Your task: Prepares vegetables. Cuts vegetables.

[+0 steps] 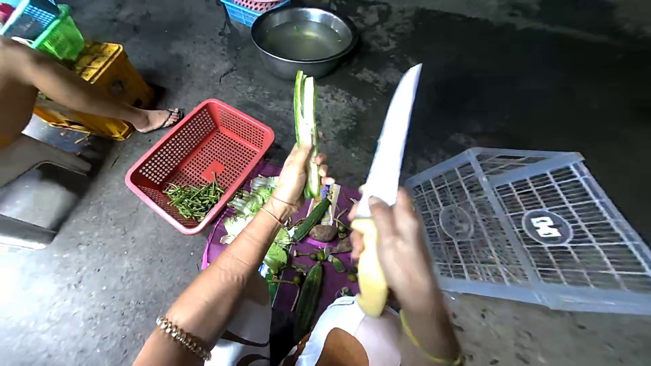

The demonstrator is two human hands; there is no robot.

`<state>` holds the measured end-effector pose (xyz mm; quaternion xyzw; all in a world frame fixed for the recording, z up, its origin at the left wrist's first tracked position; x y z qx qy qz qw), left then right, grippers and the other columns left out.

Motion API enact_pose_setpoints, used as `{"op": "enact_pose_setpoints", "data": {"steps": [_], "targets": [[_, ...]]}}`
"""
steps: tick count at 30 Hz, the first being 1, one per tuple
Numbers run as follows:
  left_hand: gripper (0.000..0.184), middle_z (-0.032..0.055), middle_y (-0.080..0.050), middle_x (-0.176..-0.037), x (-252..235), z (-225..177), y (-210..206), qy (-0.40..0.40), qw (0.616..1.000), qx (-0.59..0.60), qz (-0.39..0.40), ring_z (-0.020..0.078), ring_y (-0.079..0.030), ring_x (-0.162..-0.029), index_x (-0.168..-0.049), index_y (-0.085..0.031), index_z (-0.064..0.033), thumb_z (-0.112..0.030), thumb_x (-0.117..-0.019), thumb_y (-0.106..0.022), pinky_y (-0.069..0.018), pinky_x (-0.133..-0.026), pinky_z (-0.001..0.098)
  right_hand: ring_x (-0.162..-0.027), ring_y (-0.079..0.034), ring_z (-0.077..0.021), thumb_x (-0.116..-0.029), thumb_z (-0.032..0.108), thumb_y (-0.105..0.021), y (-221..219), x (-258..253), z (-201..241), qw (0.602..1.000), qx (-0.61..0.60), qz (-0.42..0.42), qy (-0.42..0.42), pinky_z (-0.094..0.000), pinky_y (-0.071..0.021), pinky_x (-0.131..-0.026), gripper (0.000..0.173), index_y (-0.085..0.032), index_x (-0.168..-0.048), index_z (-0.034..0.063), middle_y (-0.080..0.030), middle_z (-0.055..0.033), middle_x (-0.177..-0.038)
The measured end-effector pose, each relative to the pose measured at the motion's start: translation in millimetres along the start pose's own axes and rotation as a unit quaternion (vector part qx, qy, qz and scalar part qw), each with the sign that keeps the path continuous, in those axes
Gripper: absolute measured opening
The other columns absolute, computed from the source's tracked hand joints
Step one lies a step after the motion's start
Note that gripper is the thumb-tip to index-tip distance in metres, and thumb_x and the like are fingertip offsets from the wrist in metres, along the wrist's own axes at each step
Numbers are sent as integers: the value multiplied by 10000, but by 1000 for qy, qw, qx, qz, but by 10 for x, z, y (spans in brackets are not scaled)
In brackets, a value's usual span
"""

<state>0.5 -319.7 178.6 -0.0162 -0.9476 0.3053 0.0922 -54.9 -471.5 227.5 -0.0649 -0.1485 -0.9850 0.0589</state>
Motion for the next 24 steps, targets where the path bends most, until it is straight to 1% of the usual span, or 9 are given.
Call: {"op": "enact_pose_setpoints", "data": {"steps": [1,3,6,9,12,15,19,21,24], "targets": [[532,-1,-487,-718,18,-47,3,-13,1000,5,-3,112,-536,-518,-1358,-515,-253,-639,-1057,-307,-542,-477,281,-493,-556,-99,-1095,221,-366,-147,88,-21,1000,26,10,8,-290,-522,-431,364,-470,-1374,11,-638,-26,-840],[610,6,-505,-703,42,-79,-21,-29,999,4,-14,117,-546,-513,-1318,-538,-268,-724,-1016,-268,-525,-454,276,-497,-561,-94,-1089,238,-398,-374,184,-70,995,87,6,38,-289,-519,-447,329,-552,-1277,15,-642,-11,-806],[746,66,-634,-807,50,-96,-58,-18,999,-1,-31,178,-632,-575,-1335,-559,-288,-810,-959,-180,-575,-499,346,-502,-577,-75,-1086,238,-391,-562,202,-113,991,114,-2,74,-265,-527,-452,302,-573,-1216,33,-640,8,-775],[748,74,-610,-760,42,-140,-108,-29,1000,6,-9,175,-628,-536,-1380,-515,-255,-784,-977,-172,-582,-478,340,-485,-556,-60,-1085,244,-385,-606,209,-101,990,114,6,80,-246,-512,-442,294,-569,-1198,45,-614,21,-749],[731,51,-554,-699,33,-195,-155,-53,998,18,41,162,-591,-506,-1405,-486,-209,-733,-1010,-162,-579,-466,333,-508,-569,-73,-1078,248,-405,-620,213,-77,985,139,20,97,-261,-521,-465,328,-572,-1243,19,-612,4,-750],[728,15,-482,-630,87,-226,-182,-56,996,27,56,125,-491,-434,-1395,-496,-205,-735,-1009,-182,-518,-411,299,-517,-567,-82,-1069,222,-425,-673,254,-52,980,159,11,120,-264,-510,-472,340,-567,-1265,-16,-615,-12,-743],[626,17,-495,-657,152,-306,-206,-64,997,7,48,125,-508,-458,-1394,-482,-222,-676,-1040,-235,-531,-434,296,-540,-574,-91,-1054,208,-449,-661,307,10,970,181,-30,161,-265,-512,-493,354,-583,-1247,-57,-617,-23,-734],[607,34,-537,-697,142,-320,-185,-68,997,-20,34,134,-536,-476,-1396,-488,-240,-671,-1042,-249,-535,-431,302,-525,-572,-86,-1062,233,-432,-600,285,-5,975,170,-15,141,-272,-518,-473,337,-589,-1225,-17,-612,-8,-737],[654,32,-593,-827,140,-281,-76,-60,996,-60,-1,123,-564,-561,-1412,-522,-305,-731,-1014,-224,-525,-459,300,-508,-562,-65,-1076,254,-401,-537,259,-48,984,136,11,116,-253,-511,-451,319,-574,-1212,23,-610,19,-750]]}}
Point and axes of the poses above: each hand's wrist, its own x-axis away from the middle knuckle, its own y-axis out of the back of the hand, z = x × y, the point moved 8 cm from there along -x, towards the middle knuckle
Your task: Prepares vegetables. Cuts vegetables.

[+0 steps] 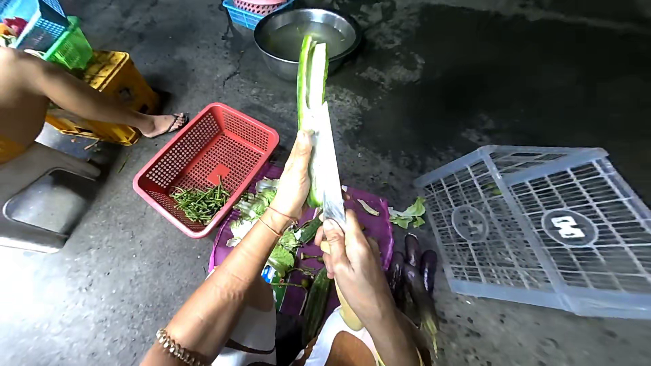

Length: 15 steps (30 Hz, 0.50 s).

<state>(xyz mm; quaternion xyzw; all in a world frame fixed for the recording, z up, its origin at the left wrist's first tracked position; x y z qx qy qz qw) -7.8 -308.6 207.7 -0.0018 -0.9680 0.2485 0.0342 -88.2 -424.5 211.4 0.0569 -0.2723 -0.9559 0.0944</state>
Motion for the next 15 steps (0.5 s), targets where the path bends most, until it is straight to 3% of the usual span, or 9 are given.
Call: {"op": "enact_pose_setpoints", "data": {"steps": [4,7,11,15], "targets": [[709,47,-563,-721,-17,0,-78,-2,998,46,35,148,-558,-491,-1399,-518,-250,-726,-1016,-157,-547,-438,330,-501,-551,-47,-1076,246,-407,-9,-2,5,1000,-28,9,6,-234,-504,-443,298,-588,-1170,28,-604,28,-747],[729,41,-563,-710,21,-5,-173,3,996,65,60,147,-585,-503,-1436,-478,-245,-727,-1013,-131,-564,-455,316,-504,-550,-56,-1076,246,-414,-34,9,-5,1000,-14,7,8,-239,-504,-452,328,-584,-1212,0,-604,13,-742],[717,35,-555,-710,44,-28,-221,-1,994,88,60,147,-586,-507,-1436,-466,-228,-716,-1020,-145,-565,-458,315,-601,-616,-110,-1038,181,-462,-21,35,81,993,77,-64,65,-275,-536,-544,375,-588,-1264,-91,-636,-35,-738],[719,25,-552,-709,60,-5,-231,0,994,92,53,140,-585,-513,-1435,-456,-239,-732,-1010,-150,-568,-472,310,-581,-629,-162,-1020,164,-486,-16,72,172,981,133,-106,95,-307,-528,-523,355,-599,-1218,-107,-628,-70,-694]]}}
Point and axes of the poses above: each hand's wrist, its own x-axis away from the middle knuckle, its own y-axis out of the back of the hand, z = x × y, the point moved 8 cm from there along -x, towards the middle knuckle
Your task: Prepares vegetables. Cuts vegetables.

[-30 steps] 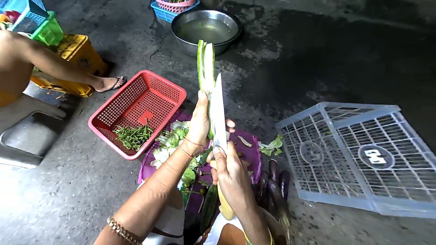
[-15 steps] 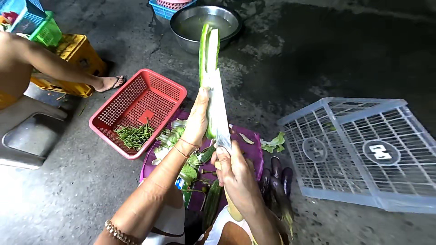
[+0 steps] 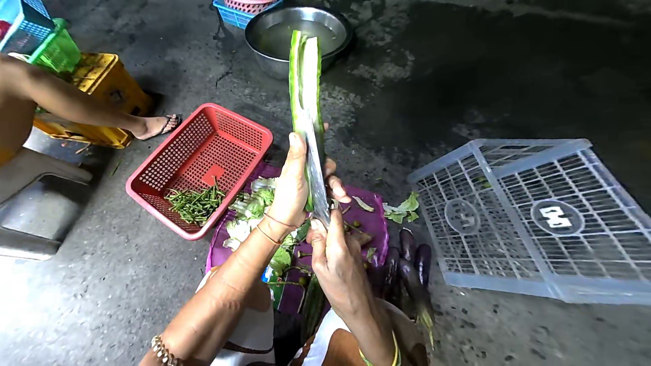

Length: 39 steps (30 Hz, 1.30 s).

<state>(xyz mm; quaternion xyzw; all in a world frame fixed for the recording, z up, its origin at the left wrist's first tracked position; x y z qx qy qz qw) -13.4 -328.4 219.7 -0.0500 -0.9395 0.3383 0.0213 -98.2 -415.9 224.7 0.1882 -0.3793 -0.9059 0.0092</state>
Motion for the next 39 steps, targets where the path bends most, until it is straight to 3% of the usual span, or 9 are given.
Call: {"op": "enact_pose_setpoints", "data": {"steps": [6,9,10,12,14,17,28,35,39], "targets": [[702,15,-527,-712,16,14,45,-2,1000,-12,-22,132,-558,-512,-1431,-455,-243,-716,-1019,-139,-563,-483,309,-573,-615,-165,-1019,156,-485,-23,-25,-27,999,-4,33,-10,-309,-520,-522,363,-594,-1253,-99,-619,-62,-685],[606,8,-515,-708,28,36,66,-9,1000,-2,-23,115,-539,-496,-1413,-450,-253,-690,-1028,-282,-557,-474,297,-576,-613,-164,-1018,164,-485,-47,-38,-53,999,-12,48,-20,-313,-518,-528,369,-582,-1269,-90,-618,-59,-688],[544,8,-511,-717,26,33,65,-16,1000,-2,-15,115,-540,-502,-1412,-426,-249,-640,-1037,-379,-564,-483,300,-579,-617,-167,-1022,167,-486,-55,-38,-56,999,-11,44,-22,-317,-524,-532,374,-583,-1273,-91,-621,-60,-688],[440,12,-501,-717,21,16,54,-31,999,1,-13,120,-542,-495,-1408,-409,-219,-409,-1042,-563,-572,-487,304,-590,-637,-189,-1025,164,-490,-67,-42,-67,999,-18,35,-22,-345,-544,-545,400,-577,-1298,-114,-645,-78,-701],[425,14,-480,-700,27,8,44,-36,999,-8,-23,119,-520,-479,-1406,-413,-198,-252,-1025,-596,-559,-477,297,-591,-636,-180,-1027,163,-484,-82,-38,-82,999,-25,32,-19,-338,-545,-549,402,-568,-1298,-121,-642,-73,-701],[443,19,-474,-680,29,24,45,-42,998,-16,-32,111,-514,-465,-1432,-392,-195,-175,-1024,-563,-565,-481,296,-591,-635,-179,-1022,151,-493,-82,-34,-89,999,-26,23,-16,-326,-544,-555,404,-567,-1296,-136,-642,-82,-699],[341,2,-464,-745,53,62,17,-29,997,-4,-65,94,-478,-497,-1381,-416,-220,-271,-1062,-524,-539,-497,274,-540,-631,-199,-1006,135,-509,-92,-42,-50,999,44,-11,-3,-338,-516,-496,322,-612,-1194,-105,-628,-85,-656],[425,-20,-466,-665,24,74,37,-13,999,8,-33,70,-464,-431,-1369,-476,-212,-514,-1074,-429,-500,-414,232,-552,-632,-196,-1021,159,-508,-72,-64,-59,1000,22,0,5,-332,-521,-514,338,-613,-1215,-97,-641,-92,-675],[345,-2,-432,-644,28,39,57,-55,996,-60,-45,95,-443,-423,-1347,-448,-178,-414,-1096,-433,-496,-414,262,-570,-647,-214,-1013,138,-508,-100,-66,-72,1000,13,13,-1,-348,-538,-533,357,-598,-1260,-104,-660,-111,-701]]}}
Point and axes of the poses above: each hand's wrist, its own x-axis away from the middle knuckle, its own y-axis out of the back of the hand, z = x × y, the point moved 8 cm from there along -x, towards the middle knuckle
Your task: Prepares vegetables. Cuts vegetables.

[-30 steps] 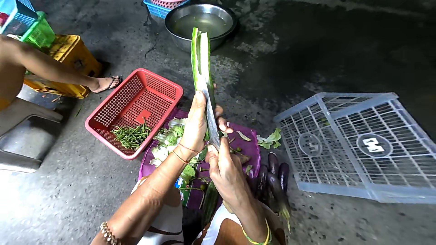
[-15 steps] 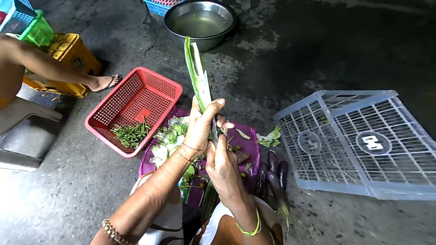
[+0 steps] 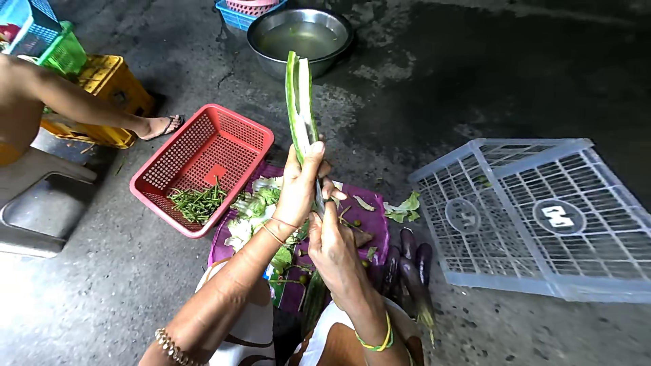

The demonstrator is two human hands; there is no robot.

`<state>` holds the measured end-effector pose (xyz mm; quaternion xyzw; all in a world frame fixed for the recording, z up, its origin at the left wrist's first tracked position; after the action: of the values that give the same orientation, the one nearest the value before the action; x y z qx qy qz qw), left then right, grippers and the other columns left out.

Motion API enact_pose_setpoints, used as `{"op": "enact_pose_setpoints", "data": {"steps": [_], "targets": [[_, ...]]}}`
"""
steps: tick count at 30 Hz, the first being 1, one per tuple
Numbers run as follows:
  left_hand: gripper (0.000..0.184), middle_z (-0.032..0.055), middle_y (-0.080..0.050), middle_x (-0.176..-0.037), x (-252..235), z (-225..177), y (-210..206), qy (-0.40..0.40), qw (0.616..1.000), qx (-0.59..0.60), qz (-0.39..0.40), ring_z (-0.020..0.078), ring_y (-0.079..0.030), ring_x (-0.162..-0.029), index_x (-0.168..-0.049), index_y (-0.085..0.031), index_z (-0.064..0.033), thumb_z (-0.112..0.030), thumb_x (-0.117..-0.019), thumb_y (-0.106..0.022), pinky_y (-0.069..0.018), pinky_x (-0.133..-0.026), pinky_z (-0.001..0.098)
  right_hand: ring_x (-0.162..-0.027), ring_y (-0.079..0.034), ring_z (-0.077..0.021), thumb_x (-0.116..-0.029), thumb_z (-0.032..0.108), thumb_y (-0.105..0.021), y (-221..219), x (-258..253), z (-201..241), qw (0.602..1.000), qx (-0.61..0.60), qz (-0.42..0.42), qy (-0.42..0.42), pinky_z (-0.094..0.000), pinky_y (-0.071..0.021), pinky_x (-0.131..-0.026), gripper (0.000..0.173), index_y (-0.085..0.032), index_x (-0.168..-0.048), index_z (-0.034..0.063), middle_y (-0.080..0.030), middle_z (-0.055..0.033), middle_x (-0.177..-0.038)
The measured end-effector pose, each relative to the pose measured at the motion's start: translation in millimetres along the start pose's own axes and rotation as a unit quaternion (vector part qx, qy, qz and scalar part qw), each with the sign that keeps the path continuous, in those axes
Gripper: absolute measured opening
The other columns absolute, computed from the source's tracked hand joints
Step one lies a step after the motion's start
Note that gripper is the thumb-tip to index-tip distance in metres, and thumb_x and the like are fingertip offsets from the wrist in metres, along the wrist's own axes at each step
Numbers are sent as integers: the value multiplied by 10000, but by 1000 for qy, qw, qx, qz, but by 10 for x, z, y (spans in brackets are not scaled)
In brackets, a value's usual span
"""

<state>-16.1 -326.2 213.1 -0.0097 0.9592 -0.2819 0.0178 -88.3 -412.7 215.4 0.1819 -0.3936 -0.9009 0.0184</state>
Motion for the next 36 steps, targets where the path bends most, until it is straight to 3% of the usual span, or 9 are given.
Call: {"op": "enact_pose_setpoints", "data": {"steps": [6,14,18,21,23,26,28,32,36], "targets": [[426,57,-509,-738,48,-42,25,-42,989,-129,-54,148,-490,-443,-1378,-380,-192,-510,-1096,-354,-544,-433,322,-546,-667,-252,-974,86,-522,2,19,41,997,67,-29,10,-382,-539,-488,338,-616,-1229,-115,-684,-128,-725],[633,100,-597,-741,115,75,166,46,916,-330,-225,215,-588,-485,-1519,-292,-237,-655,-1056,-188,-550,-475,401,-583,-678,-316,-930,28,-615,-62,-28,-55,963,263,-6,-53,-412,-507,-484,236,-693,-1152,5,-717,-195,-927],[550,71,-627,-1094,83,49,69,74,979,-137,-133,201,-684,-671,-1438,-356,-265,-653,-1050,-326,-604,-549,343,-583,-654,-268,-1024,132,-499,2,-97,-225,997,45,69,-15,-421,-537,-537,236,-630,-1130,-32,-640,-134,-704],[588,42,-718,-1014,93,-33,71,122,988,-45,-80,181,-710,-700,-1204,-561,-229,-719,-1018,-294,-572,-529,301,-526,-538,-57,-1095,242,-403,-92,-86,-340,950,-178,238,-90,-229,-493,-482,261,-564,-1173,52,-575,11,-754],[627,70,-745,-925,102,-33,103,135,988,-35,-71,165,-710,-640,-1196,-547,-203,-735,-1011,-271,-557,-511,277,-474,-510,-46,-1104,239,-392,-158,-76,-339,922,-242,275,-122,-213,-478,-429,238,-533,-1206,77,-582,20,-771],[589,62,-600,-641,112,11,166,144,984,-28,-104,150,-593,-452,-1282,-530,-232,-717,-1013,-333,-534,-432,299,-558,-581,-125,-1098,223,-409,-166,-117,-259,962,-112,238,-79,-294,-523,-515,332,-525,-1334,21,-600,-45,-784],[595,42,-508,-585,109,61,241,149,977,-50,-146,151,-538,-416,-1298,-506,-242,-734,-1001,-351,-529,-419,328,-664,-676,-298,-1073,184,-446,-163,-131,-161,984,33,171,-39,-449,-550,-612,360,-551,-1331,-44,-658,-152,-763],[566,51,-523,-671,-83,220,404,160,952,-99,-242,181,-588,-489,-1380,-365,-170,-628,-1064,-260,-568,-464,348,-690,-716,-384,-1037,100,-497,-223,-125,-136,962,245,118,-38,-488,-543,-600,249,-605,-1235,-7,-689,-190,-783],[690,120,-605,-754,0,391,467,191,937,-172,-238,226,-611,-524,-1468,-317,-195,-721,-1023,-268,-549,-496,366,-672,-694,-377,-1001,59,-559,-259,-139,-333,941,313,119,-50,-463,-528,-566,225,-616,-1215,18,-672,-230,-935]]}}
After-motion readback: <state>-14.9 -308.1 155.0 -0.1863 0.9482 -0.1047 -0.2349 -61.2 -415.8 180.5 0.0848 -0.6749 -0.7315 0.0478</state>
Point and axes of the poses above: each hand's wrist, its own x-axis away from the middle knuckle, its own y-axis out of the back of the hand, z = x × y, the point moved 8 cm from there along -x, towards the middle knuckle
